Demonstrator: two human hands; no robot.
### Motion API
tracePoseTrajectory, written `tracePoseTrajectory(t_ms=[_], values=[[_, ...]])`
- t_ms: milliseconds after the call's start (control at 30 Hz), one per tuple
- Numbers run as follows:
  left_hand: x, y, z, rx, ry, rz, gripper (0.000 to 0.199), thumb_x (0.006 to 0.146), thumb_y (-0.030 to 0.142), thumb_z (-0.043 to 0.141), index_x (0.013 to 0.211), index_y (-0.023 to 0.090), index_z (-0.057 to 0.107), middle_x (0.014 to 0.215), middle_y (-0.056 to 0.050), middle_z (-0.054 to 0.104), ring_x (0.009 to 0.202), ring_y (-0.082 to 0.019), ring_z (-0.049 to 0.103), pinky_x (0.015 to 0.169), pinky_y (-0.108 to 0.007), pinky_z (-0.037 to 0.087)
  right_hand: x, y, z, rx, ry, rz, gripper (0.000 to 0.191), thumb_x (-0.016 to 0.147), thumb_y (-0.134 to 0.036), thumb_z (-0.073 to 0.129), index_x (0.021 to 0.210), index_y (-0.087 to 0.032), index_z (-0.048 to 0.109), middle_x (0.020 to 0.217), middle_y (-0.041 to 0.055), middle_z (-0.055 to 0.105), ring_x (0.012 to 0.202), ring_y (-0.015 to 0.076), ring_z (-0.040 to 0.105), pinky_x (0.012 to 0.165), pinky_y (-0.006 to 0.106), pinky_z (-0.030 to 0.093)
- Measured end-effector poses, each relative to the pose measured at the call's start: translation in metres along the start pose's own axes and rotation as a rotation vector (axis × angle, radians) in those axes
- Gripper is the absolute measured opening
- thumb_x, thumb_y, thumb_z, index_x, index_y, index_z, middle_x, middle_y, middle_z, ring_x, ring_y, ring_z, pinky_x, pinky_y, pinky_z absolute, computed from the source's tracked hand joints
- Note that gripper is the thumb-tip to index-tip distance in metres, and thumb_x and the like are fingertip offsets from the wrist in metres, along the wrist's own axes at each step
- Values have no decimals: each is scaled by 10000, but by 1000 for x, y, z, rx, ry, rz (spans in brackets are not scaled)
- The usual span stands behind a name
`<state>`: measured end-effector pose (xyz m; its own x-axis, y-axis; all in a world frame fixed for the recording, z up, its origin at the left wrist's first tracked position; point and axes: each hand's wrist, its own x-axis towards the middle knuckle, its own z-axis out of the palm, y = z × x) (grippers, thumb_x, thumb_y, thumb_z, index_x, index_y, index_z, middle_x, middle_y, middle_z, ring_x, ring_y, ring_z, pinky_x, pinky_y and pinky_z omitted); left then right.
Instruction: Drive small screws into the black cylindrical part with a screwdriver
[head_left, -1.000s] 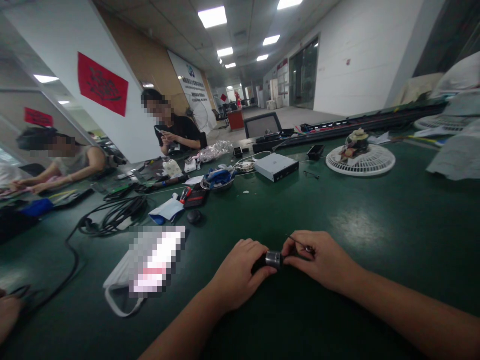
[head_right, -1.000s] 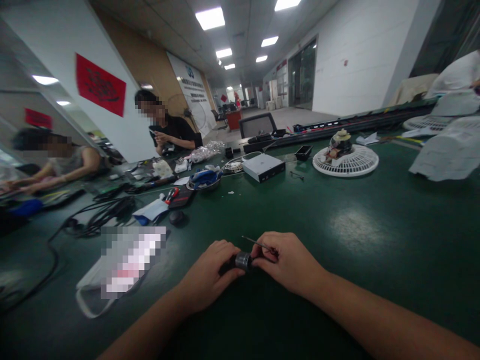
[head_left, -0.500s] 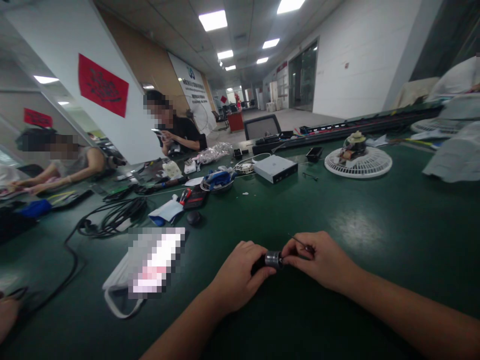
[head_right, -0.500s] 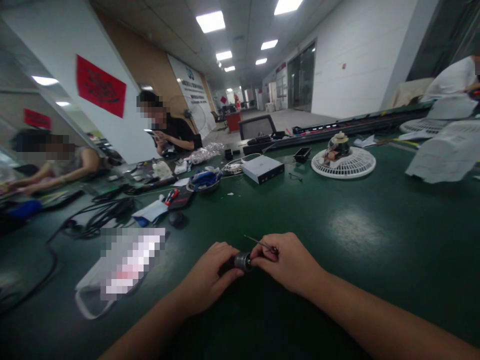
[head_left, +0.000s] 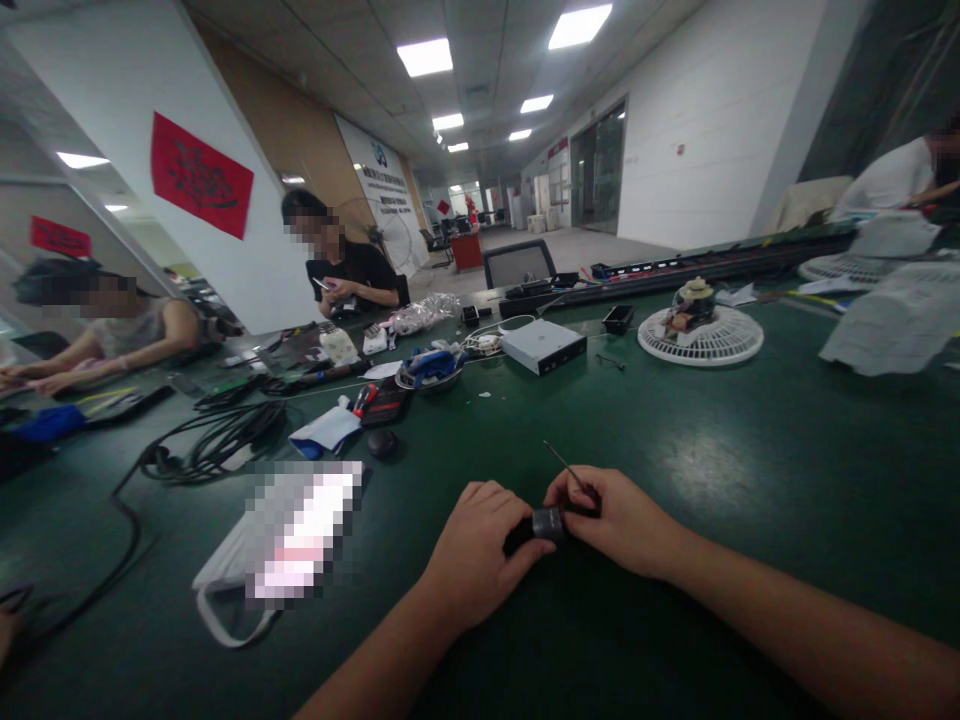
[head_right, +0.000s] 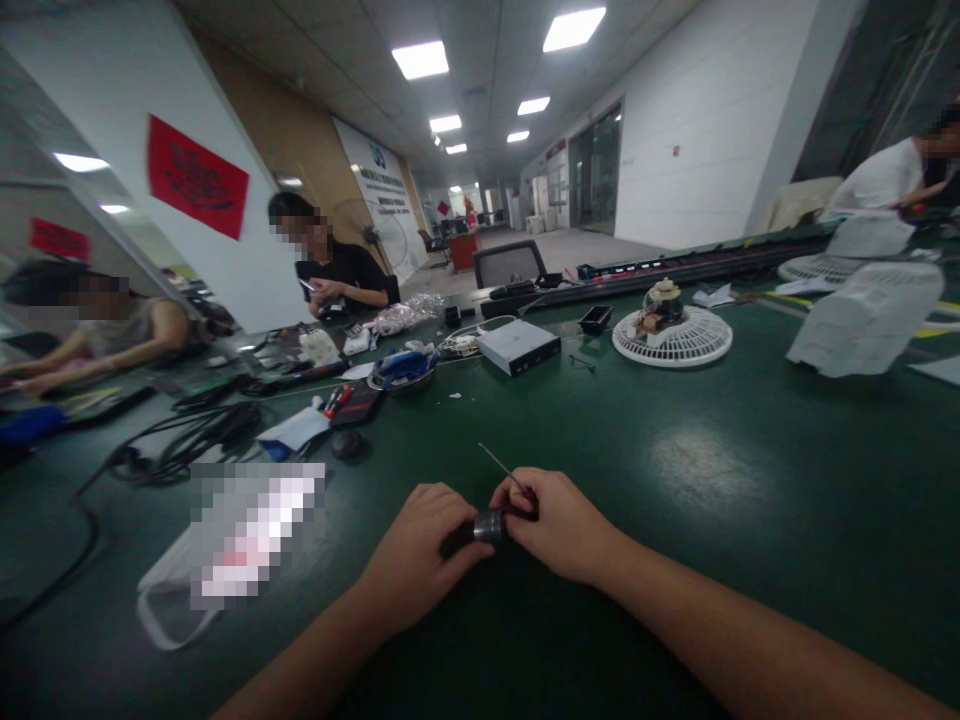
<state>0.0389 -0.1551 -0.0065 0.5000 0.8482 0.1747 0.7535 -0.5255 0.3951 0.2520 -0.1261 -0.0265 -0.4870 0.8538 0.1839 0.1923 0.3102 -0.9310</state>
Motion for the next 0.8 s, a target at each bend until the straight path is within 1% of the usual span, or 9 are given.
tracePoseTrajectory(t_ms=[167,300,367,433,533,600,667,733,800], values=[[6,2,7,89,111,-108,189,851,395,690,913,220,656,950,-15,636,926,-214,531,825,-372,362,8,6,-2,-171,105,95,206,740,-123,639,659,-214,472,789,4,658,738,171,615,669,303,470],[9,2,12,150,121,-171,197,880,414,629,882,218,643,911,-15,639,882,-213,538,783,-364,368,8,1,-2,-119,74,35,273,785,-127,609,646,-220,393,916,35,684,870,179,641,758,297,489],[10,0,13,182,144,-204,204,890,418,606,875,217,639,894,-17,639,866,-212,542,769,-359,370,7,-3,-3,-161,66,-15,241,842,-186,598,687,-219,417,986,52,667,889,177,632,767,293,491],[11,-4,11,205,170,-243,221,900,428,583,876,215,637,887,-21,640,865,-211,550,766,-354,374,5,-6,-7,-304,121,-55,186,931,-272,528,762,-211,482,1014,67,635,878,178,613,780,306,485],[10,-8,8,225,191,-329,275,910,469,551,868,211,638,885,-29,642,857,-209,564,760,-346,385,4,-1,-19,-623,242,-32,260,1014,-294,368,854,-197,548,944,75,598,846,194,590,806,346,469],[8,-9,7,234,188,-379,320,915,506,526,880,210,644,901,-39,647,863,-210,573,761,-343,396,5,8,-26,-802,266,28,229,1003,-276,398,907,-182,583,927,82,592,836,212,588,790,365,474],[7,-9,8,255,185,-406,365,919,537,499,896,205,647,918,-52,650,882,-219,582,775,-348,409,7,19,-30,-899,250,45,179,979,-274,474,980,-172,621,991,99,599,904,233,593,812,372,485],[8,-8,9,275,198,-413,397,922,553,478,934,191,643,945,-66,652,908,-234,590,802,-364,425,10,24,-30,-935,265,40,175,956,-262,528,1051,-170,643,1054,114,600,987,253,588,867,386,488],[9,-4,5,268,254,-410,428,925,551,472,1028,166,626,1018,-87,649,964,-251,595,853,-391,443,8,15,-32,-920,322,8,235,947,-279,553,1130,-161,642,1109,135,597,1060,276,575,931,418,480]])
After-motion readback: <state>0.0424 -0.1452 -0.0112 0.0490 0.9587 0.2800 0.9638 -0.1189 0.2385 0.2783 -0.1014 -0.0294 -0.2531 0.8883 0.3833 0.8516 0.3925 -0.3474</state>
